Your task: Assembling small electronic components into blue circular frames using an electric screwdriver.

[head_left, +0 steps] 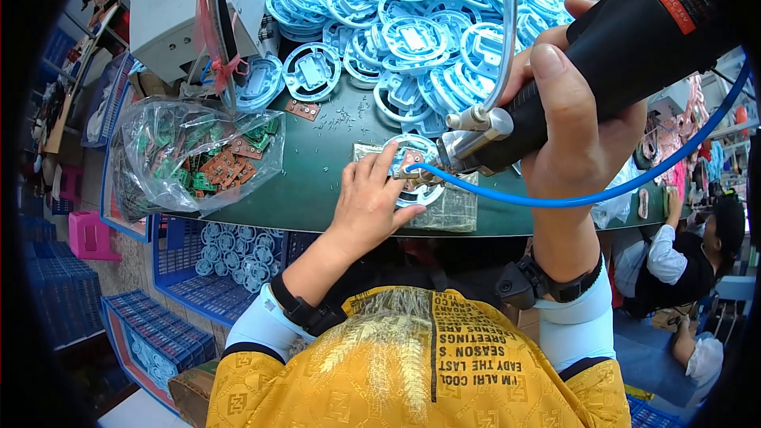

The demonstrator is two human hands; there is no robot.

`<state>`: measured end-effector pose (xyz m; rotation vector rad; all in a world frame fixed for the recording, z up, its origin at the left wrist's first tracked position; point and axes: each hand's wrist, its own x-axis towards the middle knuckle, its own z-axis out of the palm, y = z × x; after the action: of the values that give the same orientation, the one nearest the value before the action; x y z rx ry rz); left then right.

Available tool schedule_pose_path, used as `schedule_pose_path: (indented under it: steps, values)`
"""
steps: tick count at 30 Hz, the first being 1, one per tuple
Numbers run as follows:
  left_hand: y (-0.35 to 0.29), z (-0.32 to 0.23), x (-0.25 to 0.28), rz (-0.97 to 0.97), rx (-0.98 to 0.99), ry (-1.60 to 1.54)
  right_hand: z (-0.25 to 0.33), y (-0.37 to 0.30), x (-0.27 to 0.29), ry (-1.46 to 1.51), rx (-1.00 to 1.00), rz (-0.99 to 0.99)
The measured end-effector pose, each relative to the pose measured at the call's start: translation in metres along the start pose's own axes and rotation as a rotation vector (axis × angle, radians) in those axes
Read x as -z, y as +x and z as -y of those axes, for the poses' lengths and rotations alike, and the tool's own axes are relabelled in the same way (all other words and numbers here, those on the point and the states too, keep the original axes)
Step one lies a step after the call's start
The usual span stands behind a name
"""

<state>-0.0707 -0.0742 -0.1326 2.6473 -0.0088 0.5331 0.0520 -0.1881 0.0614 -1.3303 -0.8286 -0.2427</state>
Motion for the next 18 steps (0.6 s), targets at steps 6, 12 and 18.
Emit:
schedule_pose_path:
  steps: [6, 12, 18]
  values:
    - [-0.005, -0.008, -0.009, -0.064, 0.055, 0.027, -0.017, -0.003, 0.003, -0.005, 0.013, 0.03]
    - [-0.004, -0.009, -0.009, -0.073, 0.066, 0.033, -0.013, -0.006, 0.001, 0.002, 0.002, 0.034]
    - [-0.006, -0.009, -0.01, -0.061, 0.072, 0.028, -0.021, -0.005, 0.001, -0.021, 0.059, 0.018]
